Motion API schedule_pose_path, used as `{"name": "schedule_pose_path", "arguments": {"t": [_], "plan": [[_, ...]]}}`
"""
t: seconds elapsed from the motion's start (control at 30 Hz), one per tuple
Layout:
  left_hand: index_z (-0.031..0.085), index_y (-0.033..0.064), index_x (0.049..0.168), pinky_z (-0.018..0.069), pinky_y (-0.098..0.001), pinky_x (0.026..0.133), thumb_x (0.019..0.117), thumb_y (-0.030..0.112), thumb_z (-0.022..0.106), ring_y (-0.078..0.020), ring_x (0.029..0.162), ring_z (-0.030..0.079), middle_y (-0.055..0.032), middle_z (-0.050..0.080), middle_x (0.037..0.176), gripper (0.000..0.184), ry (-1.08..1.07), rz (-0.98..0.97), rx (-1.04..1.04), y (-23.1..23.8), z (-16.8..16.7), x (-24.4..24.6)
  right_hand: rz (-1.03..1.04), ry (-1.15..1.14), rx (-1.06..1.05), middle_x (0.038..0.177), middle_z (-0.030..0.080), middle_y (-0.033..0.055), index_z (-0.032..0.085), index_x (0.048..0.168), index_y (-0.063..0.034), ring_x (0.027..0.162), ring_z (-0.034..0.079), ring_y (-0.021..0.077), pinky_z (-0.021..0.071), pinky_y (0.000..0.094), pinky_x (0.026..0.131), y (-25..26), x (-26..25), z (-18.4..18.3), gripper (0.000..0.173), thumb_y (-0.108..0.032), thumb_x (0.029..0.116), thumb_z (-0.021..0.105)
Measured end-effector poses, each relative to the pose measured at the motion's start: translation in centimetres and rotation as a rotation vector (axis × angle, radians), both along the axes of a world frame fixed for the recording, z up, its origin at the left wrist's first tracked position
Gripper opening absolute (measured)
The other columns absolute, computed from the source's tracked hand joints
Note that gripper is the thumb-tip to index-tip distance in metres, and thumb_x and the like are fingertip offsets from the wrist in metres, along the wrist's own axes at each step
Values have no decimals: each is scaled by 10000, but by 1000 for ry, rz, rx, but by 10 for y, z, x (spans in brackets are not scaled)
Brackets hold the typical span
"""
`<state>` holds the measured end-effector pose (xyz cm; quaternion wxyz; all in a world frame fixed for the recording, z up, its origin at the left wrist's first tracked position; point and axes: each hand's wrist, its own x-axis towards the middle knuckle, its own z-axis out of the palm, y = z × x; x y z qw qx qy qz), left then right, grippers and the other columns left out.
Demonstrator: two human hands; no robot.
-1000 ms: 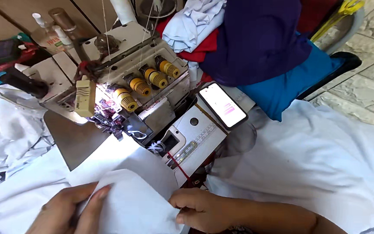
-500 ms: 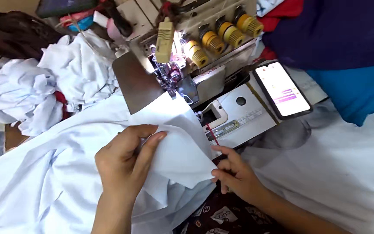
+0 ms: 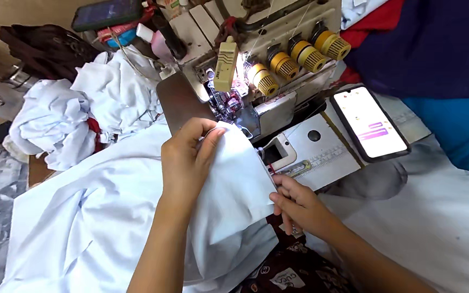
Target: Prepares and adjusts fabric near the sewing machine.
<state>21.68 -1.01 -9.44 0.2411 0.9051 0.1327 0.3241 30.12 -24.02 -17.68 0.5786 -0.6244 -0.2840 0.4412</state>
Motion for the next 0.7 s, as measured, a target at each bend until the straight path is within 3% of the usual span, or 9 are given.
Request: {"name": "schedule_pose_path", "arguments": {"t": [0.03,0.1,0.17,0.23,0.37,0.5,0.7], "plan": [[681,31,1011,444,-100,624,1009,191,635,56,682,550,16,652,825,166,11,-5,-43,3,-3,1,-21,-23,19,740,631,-55,551,1210,-32,459,540,-10,478,153,412,-2,-2,-2,210,-172,1060,510],[682,50,996,452,-93,632,1000,189,647,64,697,554,40,640,821,143,18,-22,-109,8,-4,3,-96,-150,119,784,664,-61,633,1049,-41,503,554,-54,485,118,451,-8,-6,-11,159,-184,1033,566],[700,61,990,475,-104,700,981,175,659,49,779,580,41,653,896,122,27,-64,-167,10,-2,2,-170,-327,261,976,651,-13,712,964,-57,674,584,-84,516,80,581,-16,-8,-25,183,-223,993,641],[716,85,991,485,-108,710,956,150,682,41,799,588,58,654,925,82,39,-121,-244,10,0,-3,-188,-386,330,1098,640,-18,732,951,-119,813,603,-90,529,70,685,-23,-9,-32,169,-274,982,672],[747,129,1005,471,-111,628,911,112,714,31,717,563,76,643,895,100,80,-168,-319,7,1,-10,-169,-234,286,841,684,-73,751,955,-120,620,584,-91,504,75,538,-31,-13,-33,97,-210,928,728],[692,144,1028,473,-125,564,914,151,722,21,641,568,83,644,819,118,155,-74,-302,2,3,-9,-180,-172,228,826,717,-79,766,988,-105,598,607,-75,523,98,526,-30,-16,-32,102,-144,897,737],[692,147,942,428,-109,532,940,211,668,51,603,530,95,603,739,69,216,55,-197,-6,6,-11,-171,-237,216,843,718,-53,778,1011,-86,616,613,-72,529,94,546,-33,-17,-31,141,-156,904,720]]}}
